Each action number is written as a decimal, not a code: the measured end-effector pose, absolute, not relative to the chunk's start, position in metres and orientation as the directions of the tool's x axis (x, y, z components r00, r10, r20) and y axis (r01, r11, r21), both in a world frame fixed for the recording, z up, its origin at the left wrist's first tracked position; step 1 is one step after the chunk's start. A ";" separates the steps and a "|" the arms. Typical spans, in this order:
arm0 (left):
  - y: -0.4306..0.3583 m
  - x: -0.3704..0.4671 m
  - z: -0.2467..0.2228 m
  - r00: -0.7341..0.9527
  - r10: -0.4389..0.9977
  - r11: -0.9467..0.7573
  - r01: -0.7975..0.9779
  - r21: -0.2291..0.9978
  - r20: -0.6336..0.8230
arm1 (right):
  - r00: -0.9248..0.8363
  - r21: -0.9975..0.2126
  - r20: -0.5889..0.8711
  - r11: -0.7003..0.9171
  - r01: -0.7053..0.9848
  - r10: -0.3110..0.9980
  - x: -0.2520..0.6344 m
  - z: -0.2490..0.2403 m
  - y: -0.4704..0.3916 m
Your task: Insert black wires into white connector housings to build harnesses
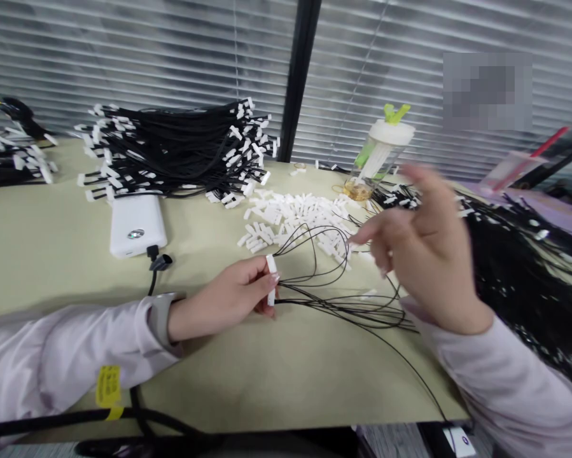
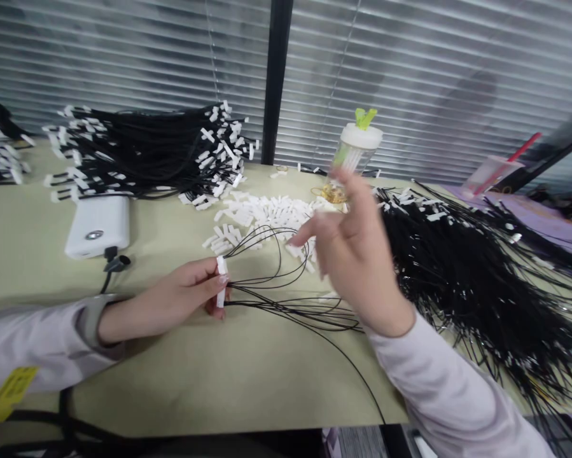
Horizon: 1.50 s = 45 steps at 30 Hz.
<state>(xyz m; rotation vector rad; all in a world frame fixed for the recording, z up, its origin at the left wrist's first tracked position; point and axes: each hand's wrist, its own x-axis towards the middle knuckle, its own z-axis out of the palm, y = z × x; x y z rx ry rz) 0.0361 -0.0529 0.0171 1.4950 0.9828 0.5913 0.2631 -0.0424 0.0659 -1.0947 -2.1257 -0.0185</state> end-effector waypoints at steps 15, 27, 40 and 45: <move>-0.058 0.038 0.013 0.536 0.841 -0.101 0.296 0.950 -0.077 | -0.510 -0.390 0.339 0.611 0.689 0.791 0.221 0.044 -0.056; -0.059 0.040 0.012 0.549 0.835 -0.190 0.318 0.929 -0.017 | -0.530 -0.382 0.284 0.602 0.702 0.799 0.221 0.047 -0.055; -0.060 0.041 0.014 0.549 0.836 -0.197 0.341 0.919 -0.024 | -0.551 -0.363 0.253 0.606 0.708 0.795 0.221 0.048 -0.054; -0.060 0.041 0.015 0.556 0.831 -0.217 0.360 0.907 -0.022 | -0.542 -0.353 0.272 0.606 0.713 0.796 0.223 0.047 -0.054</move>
